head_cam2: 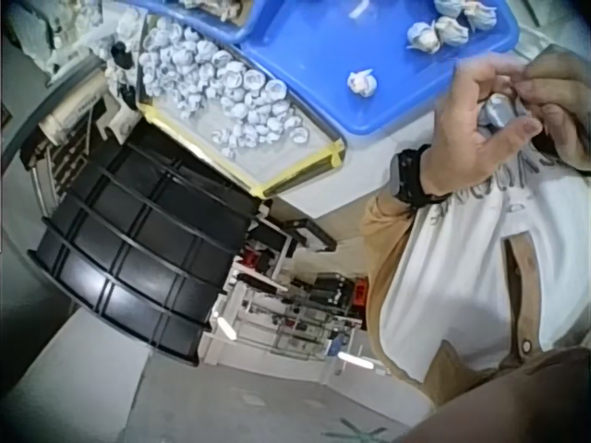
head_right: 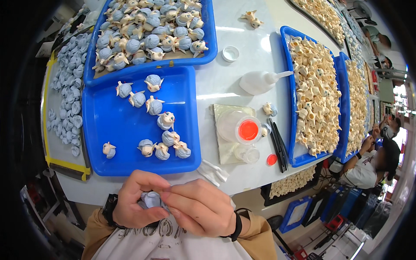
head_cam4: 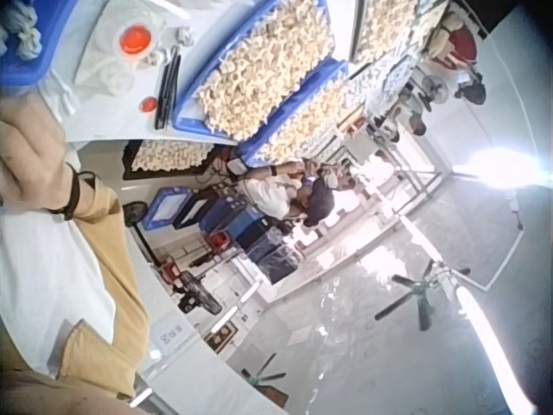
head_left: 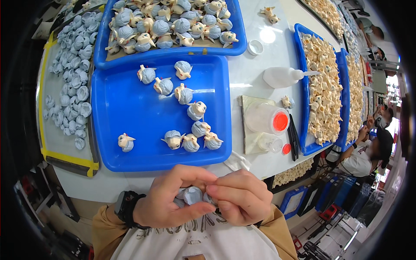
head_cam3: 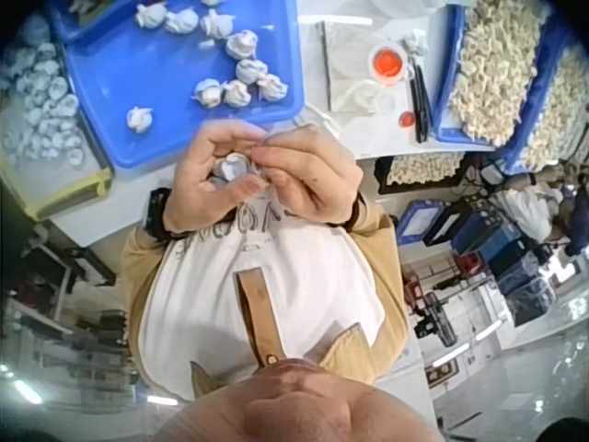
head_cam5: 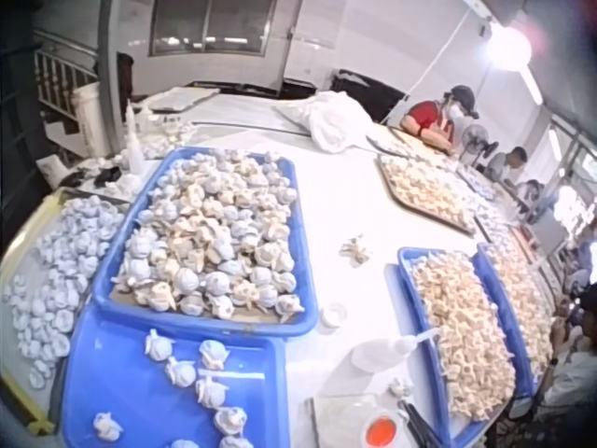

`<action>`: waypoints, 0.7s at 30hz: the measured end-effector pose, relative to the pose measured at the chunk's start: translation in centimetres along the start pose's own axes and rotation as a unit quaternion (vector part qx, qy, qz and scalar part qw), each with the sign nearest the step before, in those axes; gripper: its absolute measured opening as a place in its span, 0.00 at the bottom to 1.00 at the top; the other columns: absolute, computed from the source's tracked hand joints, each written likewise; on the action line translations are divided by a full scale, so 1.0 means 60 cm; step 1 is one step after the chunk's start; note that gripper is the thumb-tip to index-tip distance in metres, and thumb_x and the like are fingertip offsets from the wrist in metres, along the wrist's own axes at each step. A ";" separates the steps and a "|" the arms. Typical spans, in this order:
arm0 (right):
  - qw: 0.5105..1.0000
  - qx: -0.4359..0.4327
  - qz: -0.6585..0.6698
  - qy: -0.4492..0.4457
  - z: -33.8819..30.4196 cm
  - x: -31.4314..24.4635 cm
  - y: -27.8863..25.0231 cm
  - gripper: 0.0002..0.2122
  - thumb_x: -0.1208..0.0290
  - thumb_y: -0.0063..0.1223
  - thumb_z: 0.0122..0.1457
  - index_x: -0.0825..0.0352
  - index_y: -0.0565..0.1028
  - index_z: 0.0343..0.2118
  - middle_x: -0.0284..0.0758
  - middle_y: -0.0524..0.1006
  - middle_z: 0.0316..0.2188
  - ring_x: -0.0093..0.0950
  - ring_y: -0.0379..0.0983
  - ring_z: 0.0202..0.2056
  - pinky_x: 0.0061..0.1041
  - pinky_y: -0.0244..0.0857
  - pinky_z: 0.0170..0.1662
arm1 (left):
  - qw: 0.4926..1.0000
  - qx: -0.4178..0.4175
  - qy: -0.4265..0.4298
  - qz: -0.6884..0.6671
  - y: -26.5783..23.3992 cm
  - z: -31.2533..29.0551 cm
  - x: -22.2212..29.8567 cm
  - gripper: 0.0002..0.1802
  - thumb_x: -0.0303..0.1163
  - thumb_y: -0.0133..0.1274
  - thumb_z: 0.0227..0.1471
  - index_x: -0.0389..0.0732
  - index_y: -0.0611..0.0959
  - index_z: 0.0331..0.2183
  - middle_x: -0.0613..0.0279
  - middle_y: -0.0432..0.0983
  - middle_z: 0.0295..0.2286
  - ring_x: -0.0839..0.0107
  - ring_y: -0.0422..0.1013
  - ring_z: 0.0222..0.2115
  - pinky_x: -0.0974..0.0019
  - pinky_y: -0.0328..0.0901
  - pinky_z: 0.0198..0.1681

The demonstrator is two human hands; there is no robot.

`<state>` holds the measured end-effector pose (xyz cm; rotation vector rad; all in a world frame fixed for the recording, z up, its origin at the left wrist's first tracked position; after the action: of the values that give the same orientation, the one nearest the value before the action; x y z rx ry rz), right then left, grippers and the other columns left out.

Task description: The person assembles small decorative figures by applying glue from a squeeze bottle to the base of a beige component and attaching it to a blue component. They repeat this process for multiple units, placing the finished figures into a blue tray. The person also briefly handles a pair of scissors and adjusts items on the table.

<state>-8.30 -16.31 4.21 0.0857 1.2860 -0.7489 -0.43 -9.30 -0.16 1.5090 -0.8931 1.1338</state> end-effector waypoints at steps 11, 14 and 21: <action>0.978 -0.004 0.209 0.015 -0.001 0.015 -0.012 0.13 0.79 0.55 0.47 0.77 0.73 0.37 0.45 0.75 0.34 0.32 0.72 0.30 0.26 0.63 0.31 | 0.991 -0.056 0.034 -0.121 0.005 -0.004 0.007 0.26 0.29 0.57 0.47 0.31 0.64 0.44 0.50 0.70 0.39 0.73 0.70 0.35 0.72 0.65 0.37; 0.976 0.002 0.218 0.008 -0.002 0.015 -0.013 0.14 0.79 0.55 0.46 0.76 0.73 0.37 0.45 0.75 0.34 0.33 0.72 0.30 0.26 0.63 0.31 | 0.992 -0.051 0.031 -0.112 0.004 -0.006 0.004 0.26 0.29 0.57 0.46 0.31 0.65 0.44 0.51 0.71 0.39 0.74 0.70 0.34 0.72 0.65 0.36; 0.991 0.000 0.114 -0.067 -0.002 -0.008 -0.010 0.10 0.79 0.57 0.45 0.71 0.75 0.34 0.46 0.75 0.32 0.28 0.70 0.26 0.21 0.63 0.27 | 0.997 -0.032 0.020 -0.069 0.000 -0.004 0.006 0.24 0.34 0.57 0.47 0.30 0.66 0.40 0.51 0.72 0.30 0.75 0.69 0.27 0.75 0.62 0.29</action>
<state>-8.76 -16.51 4.80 0.1755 1.1264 -0.5495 -0.40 -9.09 0.20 1.4677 -0.7789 1.0222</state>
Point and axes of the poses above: each hand's wrist, its own z-axis towards the middle knuckle, its own y-axis out of the palm, x = y × z, the point moved 9 cm from there along z, towards the middle knuckle
